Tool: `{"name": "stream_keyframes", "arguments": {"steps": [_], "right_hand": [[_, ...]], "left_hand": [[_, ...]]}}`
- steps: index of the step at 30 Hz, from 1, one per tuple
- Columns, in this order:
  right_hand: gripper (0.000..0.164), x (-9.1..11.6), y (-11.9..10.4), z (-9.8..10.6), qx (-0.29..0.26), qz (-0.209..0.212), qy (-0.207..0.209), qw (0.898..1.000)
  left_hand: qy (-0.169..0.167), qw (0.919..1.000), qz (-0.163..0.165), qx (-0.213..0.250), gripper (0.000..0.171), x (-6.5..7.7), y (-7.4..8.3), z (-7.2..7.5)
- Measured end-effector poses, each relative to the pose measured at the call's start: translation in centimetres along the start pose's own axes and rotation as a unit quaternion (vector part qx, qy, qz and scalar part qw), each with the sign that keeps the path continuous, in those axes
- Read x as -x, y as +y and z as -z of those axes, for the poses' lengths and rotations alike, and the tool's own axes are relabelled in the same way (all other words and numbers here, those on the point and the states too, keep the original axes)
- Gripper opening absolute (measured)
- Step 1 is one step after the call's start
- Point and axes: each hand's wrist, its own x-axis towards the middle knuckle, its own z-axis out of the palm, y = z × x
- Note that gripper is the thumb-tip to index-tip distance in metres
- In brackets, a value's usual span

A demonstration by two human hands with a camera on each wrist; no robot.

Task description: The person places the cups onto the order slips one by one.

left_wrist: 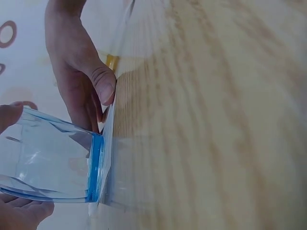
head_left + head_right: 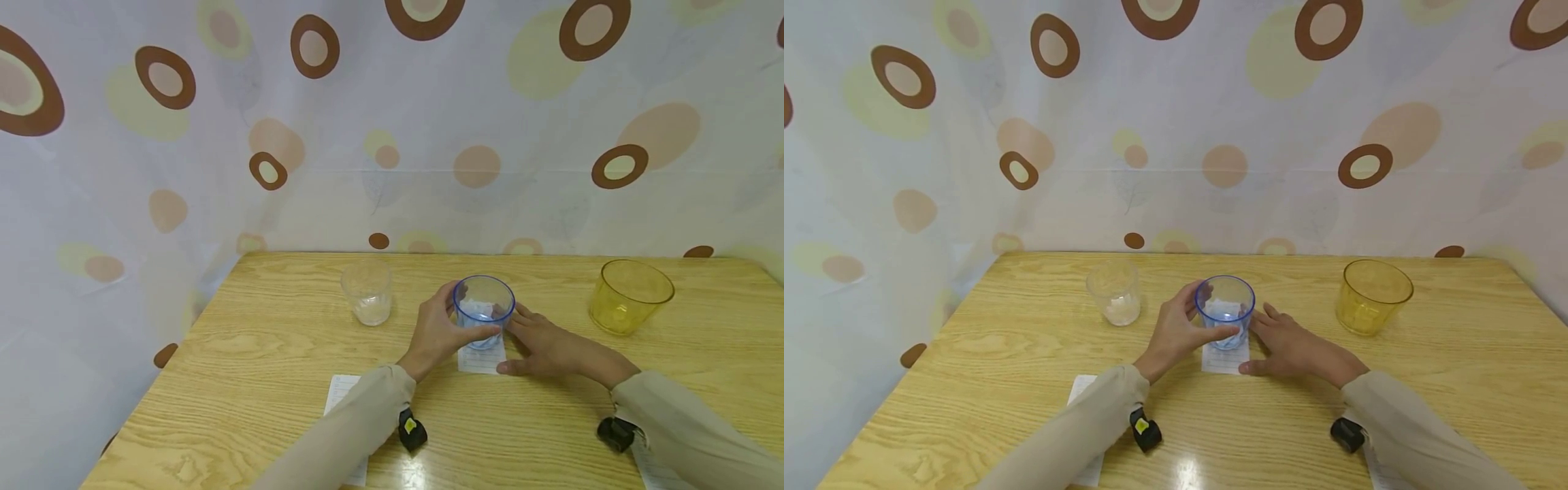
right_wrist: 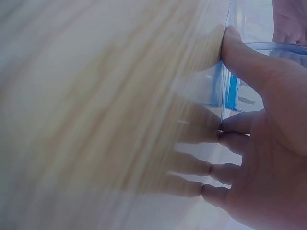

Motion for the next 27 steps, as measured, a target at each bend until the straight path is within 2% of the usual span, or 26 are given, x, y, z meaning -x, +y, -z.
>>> {"name": "stream_keyframes", "arguments": {"steps": [11,16,27], "right_hand": [[0.097,-0.04,0.08,-0.08,-0.004,0.003,-0.001,1.0],[0.097,-0.05,0.17,-0.11,-0.001,0.014,0.005,1.0],[0.097,-0.01,0.1,0.01,-0.002,0.009,0.002,1.0]], "left_hand": [[0.022,0.999,0.014,-0.037,0.079,0.14,0.54,-0.52],[0.03,0.9985,0.021,-0.042,0.08,0.2,0.8,-0.8],[0.037,0.9978,0.032,-0.044,0.082,0.53,0.74,-1.0]]}}
